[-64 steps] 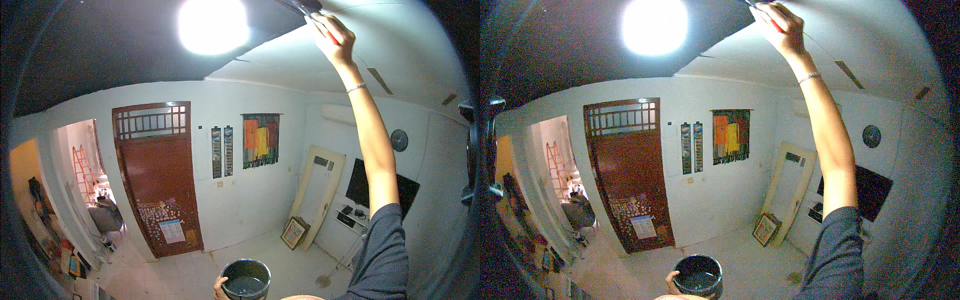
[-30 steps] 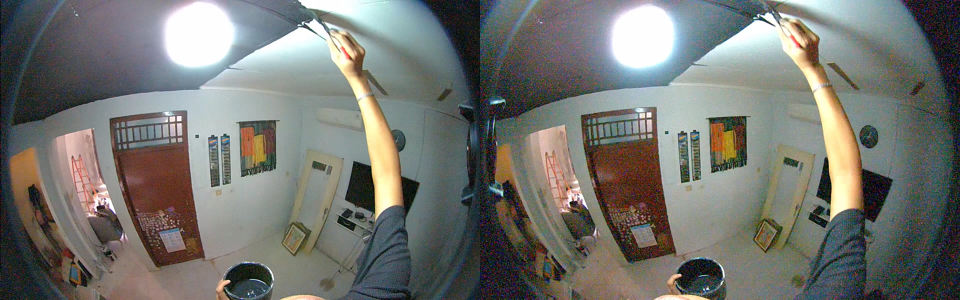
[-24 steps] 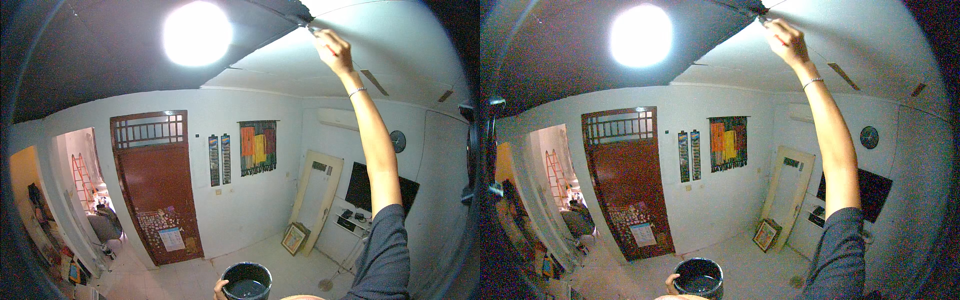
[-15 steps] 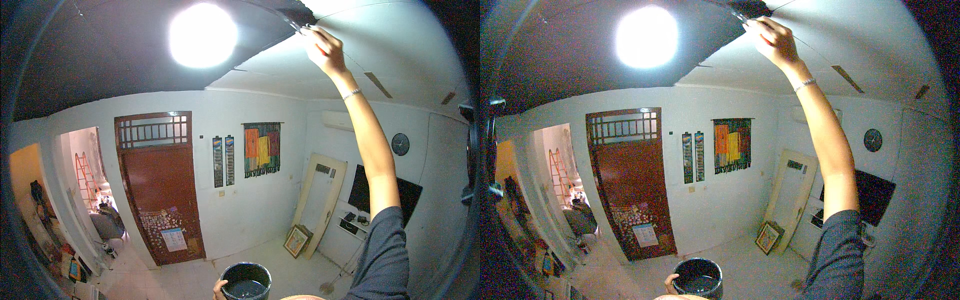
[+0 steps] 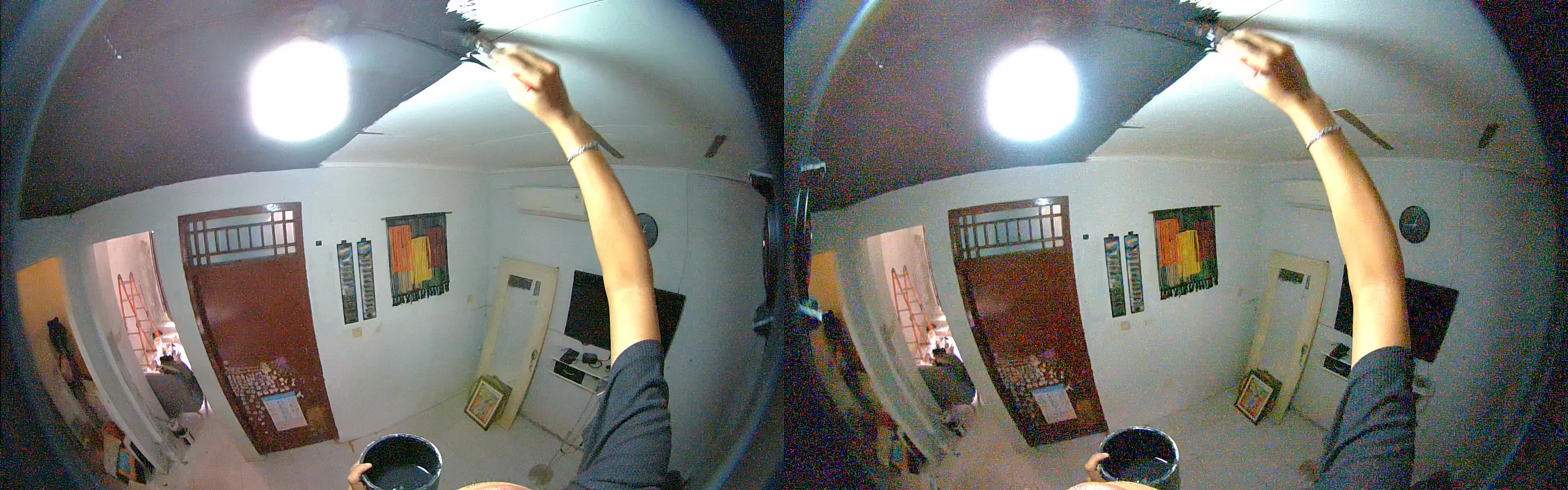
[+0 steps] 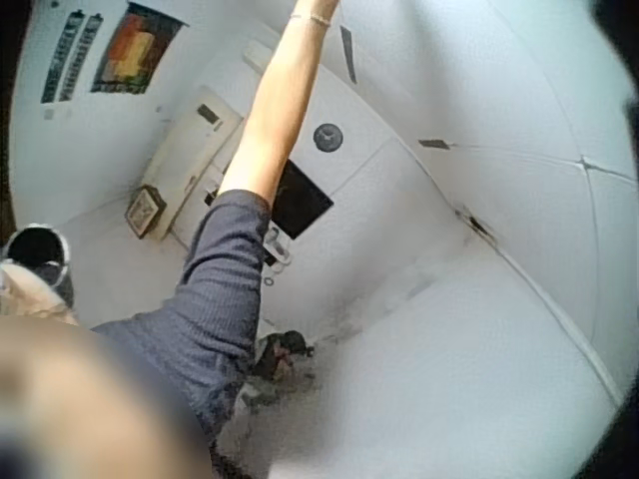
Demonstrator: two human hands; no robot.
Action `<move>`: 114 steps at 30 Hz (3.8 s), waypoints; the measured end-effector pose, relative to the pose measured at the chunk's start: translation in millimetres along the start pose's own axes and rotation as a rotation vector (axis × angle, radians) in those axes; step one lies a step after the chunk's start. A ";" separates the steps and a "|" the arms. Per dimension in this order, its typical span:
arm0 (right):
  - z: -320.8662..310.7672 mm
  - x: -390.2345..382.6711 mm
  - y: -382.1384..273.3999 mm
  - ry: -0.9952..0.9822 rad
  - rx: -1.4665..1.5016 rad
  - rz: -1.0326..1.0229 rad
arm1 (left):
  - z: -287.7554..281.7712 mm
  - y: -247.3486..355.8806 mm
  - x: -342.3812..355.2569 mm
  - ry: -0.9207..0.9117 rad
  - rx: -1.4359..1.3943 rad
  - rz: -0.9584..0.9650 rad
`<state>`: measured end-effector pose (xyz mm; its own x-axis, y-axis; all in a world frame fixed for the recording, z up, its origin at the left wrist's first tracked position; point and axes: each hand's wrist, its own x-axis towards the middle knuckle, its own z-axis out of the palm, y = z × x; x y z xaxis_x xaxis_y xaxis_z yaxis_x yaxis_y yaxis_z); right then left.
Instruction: The person paints a white ceiling black using a paintbrush and a small paint can. They repeatedly dip the brush into the can and apply black paint to the ceiling in long strokes, working around a ceiling light fixture.
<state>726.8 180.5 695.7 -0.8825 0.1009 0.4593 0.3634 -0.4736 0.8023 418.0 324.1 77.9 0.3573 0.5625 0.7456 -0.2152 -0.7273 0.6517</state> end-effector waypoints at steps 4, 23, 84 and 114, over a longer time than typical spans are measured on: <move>-48.7 2.9 33.0 0.166 -0.121 0.053 | 5.7 6.7 5.7 0.014 -0.054 -0.004; 98.8 -60.1 -45.7 -0.050 -0.097 0.111 | -15.9 4.2 -7.9 0.005 -0.011 0.020; -199.6 38.3 64.5 0.635 -0.837 0.026 | -8.4 -6.6 10.7 -0.063 -0.159 0.201; 22.1 48.8 -44.8 0.111 -0.106 0.116 | -21.2 -1.5 -16.6 -0.050 -0.201 0.114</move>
<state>674.1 226.0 690.6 -0.8661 -0.0546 0.4968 0.4366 -0.5665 0.6989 393.1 324.2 67.4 0.3643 0.4573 0.8112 -0.4313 -0.6892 0.5822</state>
